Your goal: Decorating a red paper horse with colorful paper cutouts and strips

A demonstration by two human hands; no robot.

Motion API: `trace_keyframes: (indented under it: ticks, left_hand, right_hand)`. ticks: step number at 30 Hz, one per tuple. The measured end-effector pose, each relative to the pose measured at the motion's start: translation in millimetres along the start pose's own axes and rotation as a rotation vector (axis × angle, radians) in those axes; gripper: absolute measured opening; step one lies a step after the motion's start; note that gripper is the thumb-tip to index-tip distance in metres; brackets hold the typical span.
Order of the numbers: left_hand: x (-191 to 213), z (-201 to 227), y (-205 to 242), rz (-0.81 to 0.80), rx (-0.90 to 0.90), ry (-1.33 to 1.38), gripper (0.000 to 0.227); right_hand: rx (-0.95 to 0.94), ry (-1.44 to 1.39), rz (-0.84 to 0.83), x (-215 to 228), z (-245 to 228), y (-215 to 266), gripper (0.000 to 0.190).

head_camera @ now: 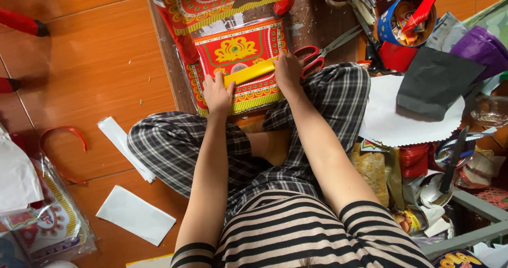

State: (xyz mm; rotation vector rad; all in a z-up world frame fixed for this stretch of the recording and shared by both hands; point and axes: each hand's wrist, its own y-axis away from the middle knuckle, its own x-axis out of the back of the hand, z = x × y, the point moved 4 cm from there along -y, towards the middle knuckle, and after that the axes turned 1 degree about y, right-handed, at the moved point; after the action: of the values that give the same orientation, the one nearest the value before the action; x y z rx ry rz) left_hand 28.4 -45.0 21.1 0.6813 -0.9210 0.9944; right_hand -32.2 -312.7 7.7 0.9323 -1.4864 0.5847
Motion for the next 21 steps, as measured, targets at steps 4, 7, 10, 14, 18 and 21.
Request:
trace_keyframes:
  ticks: [4,7,10,14,18,21]
  left_hand:
    - [-6.0,1.9,2.2,-0.063,0.094,-0.094,0.064]
    - [-33.9,-13.8,-2.1,-0.026,0.139,-0.201,0.072]
    - [-41.8,-11.5,-5.1,0.006,0.167,-0.317,0.078]
    - [-28.8,-6.1,-7.5,-0.014,0.156,-0.358,0.072]
    - [-25.6,3.2,-9.5,0.086,0.109,-0.390,0.079]
    - [-18.2,7.9,-9.2,-0.017,0.182,-0.374,0.079]
  right_hand:
    - [-0.031,-0.019,-0.014,6.7,-5.3,3.4,0.026]
    - [-0.058,-0.058,0.020,-8.3,2.0,-1.2,0.019]
    - [-0.032,-0.237,0.132,6.6,-0.6,1.1,0.016]
    - [0.318,-0.309,0.209,66.6,-67.6,58.0,0.021]
    - [0.782,-0.174,0.454,-4.5,-101.1,103.1,0.010]
    - [0.721,-0.137,0.444,-20.2,-104.0,107.7,0.021]
